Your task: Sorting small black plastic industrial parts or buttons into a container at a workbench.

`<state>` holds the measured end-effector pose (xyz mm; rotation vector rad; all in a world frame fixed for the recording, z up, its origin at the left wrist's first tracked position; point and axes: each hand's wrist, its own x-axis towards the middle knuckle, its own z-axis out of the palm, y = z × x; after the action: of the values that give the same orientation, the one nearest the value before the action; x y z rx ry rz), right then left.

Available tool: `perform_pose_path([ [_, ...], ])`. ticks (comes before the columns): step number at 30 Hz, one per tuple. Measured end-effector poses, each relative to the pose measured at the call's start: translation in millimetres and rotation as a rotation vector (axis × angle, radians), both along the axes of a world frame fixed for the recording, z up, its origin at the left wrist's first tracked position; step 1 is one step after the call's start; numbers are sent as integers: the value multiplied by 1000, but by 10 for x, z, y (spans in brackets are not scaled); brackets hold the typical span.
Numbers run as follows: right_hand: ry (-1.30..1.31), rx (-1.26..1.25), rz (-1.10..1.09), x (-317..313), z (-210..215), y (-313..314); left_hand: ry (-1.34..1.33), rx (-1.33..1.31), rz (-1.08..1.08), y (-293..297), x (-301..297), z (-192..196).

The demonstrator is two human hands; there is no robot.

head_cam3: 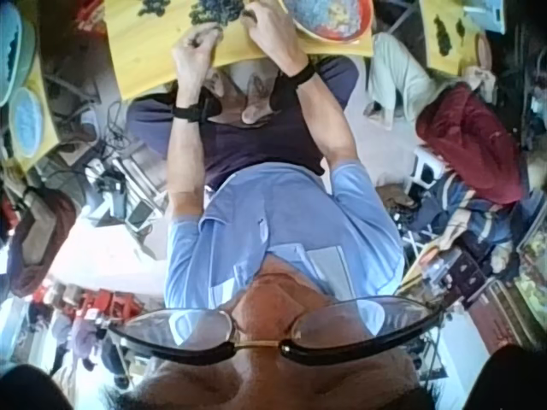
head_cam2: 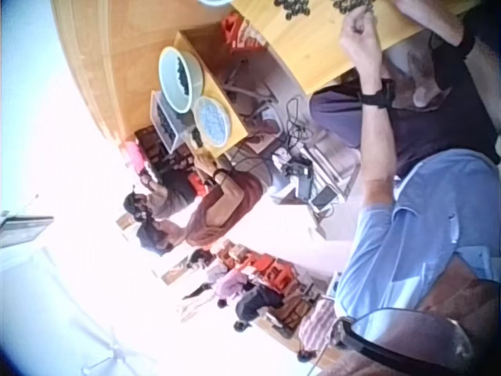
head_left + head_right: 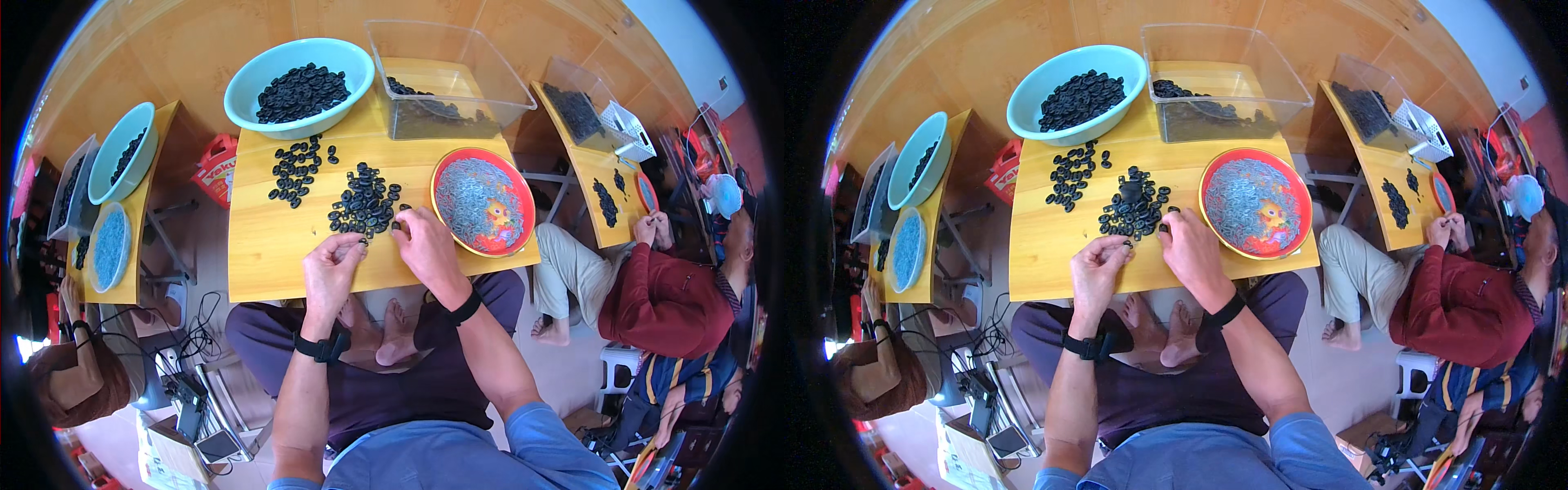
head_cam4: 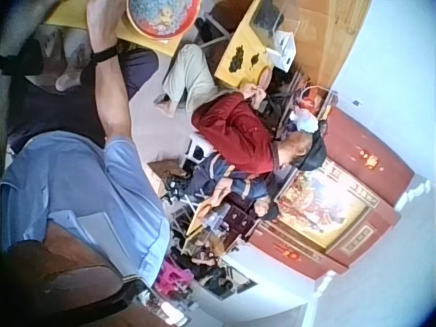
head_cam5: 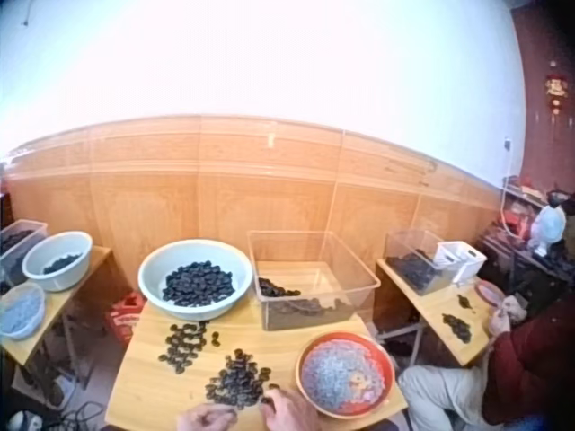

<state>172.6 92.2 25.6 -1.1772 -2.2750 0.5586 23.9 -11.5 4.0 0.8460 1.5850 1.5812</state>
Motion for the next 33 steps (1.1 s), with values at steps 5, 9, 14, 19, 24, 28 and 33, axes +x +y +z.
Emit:
perform_pose_path([
  [5, 121, -145, 41, 57, -38, 25, 58, -27, -105, 12, -64, -5],
  [9, 333, -256, 19, 76, -115, 11, -9, -20, -149, 23, -82, 37],
  [14, 662, -704, 60, 102, -48, -42, -60, -25, -120, 25, -69, 69],
  [19, 720, -778, 95, 135, -25, -64, -38, -43, -122, 30, -55, 105],
  [24, 736, -700, 122, 96, -108, -71, -49, -31, -111, 40, -47, 77],
  [28, 671, -747, 77, 74, -5, -110, -37, -24, -102, 45, -47, 76],
  [33, 771, -926, 77, 26, -17, -107, -36, -39, -105, 43, -52, 85],
])
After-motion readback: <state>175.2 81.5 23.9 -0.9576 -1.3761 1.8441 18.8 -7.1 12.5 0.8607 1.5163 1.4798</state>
